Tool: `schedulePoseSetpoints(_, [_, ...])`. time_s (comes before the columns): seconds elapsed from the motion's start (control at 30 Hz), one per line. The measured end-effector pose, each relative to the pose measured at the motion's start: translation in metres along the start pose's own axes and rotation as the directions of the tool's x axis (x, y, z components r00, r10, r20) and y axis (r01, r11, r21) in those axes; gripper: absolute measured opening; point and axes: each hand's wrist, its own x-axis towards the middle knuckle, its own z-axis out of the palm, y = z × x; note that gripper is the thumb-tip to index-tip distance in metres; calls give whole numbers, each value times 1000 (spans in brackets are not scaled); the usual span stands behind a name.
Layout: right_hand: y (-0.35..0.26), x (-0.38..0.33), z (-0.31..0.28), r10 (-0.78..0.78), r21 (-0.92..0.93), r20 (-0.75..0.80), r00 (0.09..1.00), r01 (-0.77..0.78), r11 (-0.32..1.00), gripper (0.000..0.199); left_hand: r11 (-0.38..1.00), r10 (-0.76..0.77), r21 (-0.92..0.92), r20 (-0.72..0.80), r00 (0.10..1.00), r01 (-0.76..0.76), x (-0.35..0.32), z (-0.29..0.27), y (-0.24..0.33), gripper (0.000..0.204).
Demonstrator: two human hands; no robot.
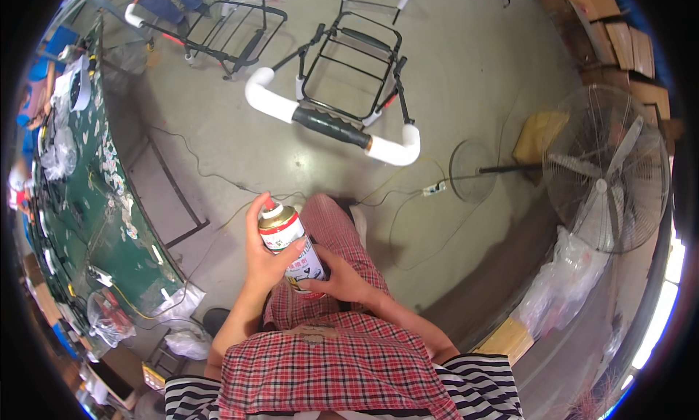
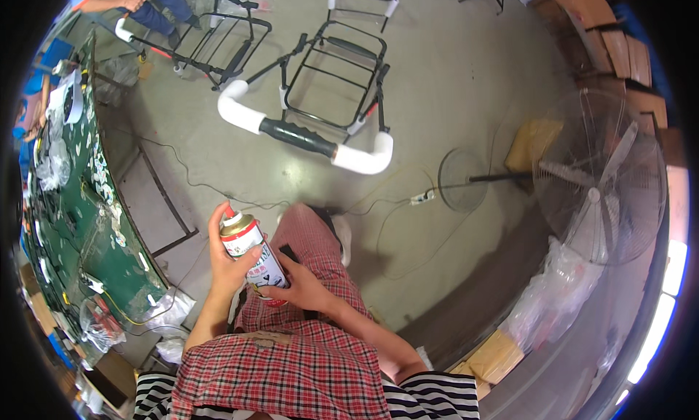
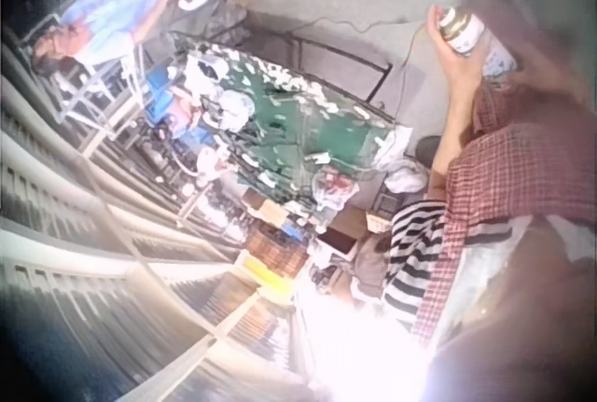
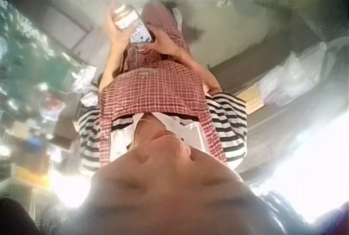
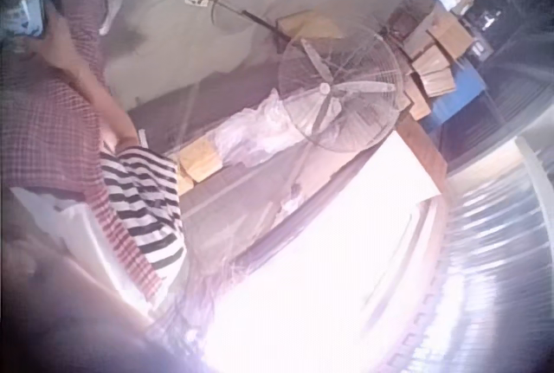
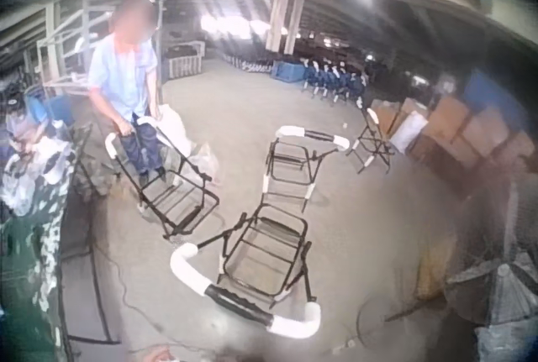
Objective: The person assembles a metal walker frame by attaching white foam handles to the frame, using a cordless drill to tighten screws and a spray can to apply lubricant or adhesive. The person handles the walker frame, foam handles, drill, and spray can throughout the process.
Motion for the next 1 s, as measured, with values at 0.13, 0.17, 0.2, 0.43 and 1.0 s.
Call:
schedulePoseSetpoints(0.13, [1,3,-11,94,30,-75,993,-92,995,76,980,137,153,-36,990,-130,13,10,-12,83])
schedulePoseSetpoints(0.17, [8,1,-13,81,21,-154,985,-79,997,75,957,196,223,-29,980,-185,18,16,-16,81])
schedulePoseSetpoints(0.2, [19,-4,-16,67,14,-231,971,-66,998,74,926,250,296,-15,968,-234,22,21,-22,80])
schedulePoseSetpoints(0.43, [80,-58,-83,164,33,-506,847,-171,985,45,770,432,549,-74,899,-325,66,83,-83,63])
schedulePoseSetpoints(1.0, [129,-112,-139,320,20,-435,842,-346,938,29,636,616,717,-249,747,-286,106,130,-130,64])
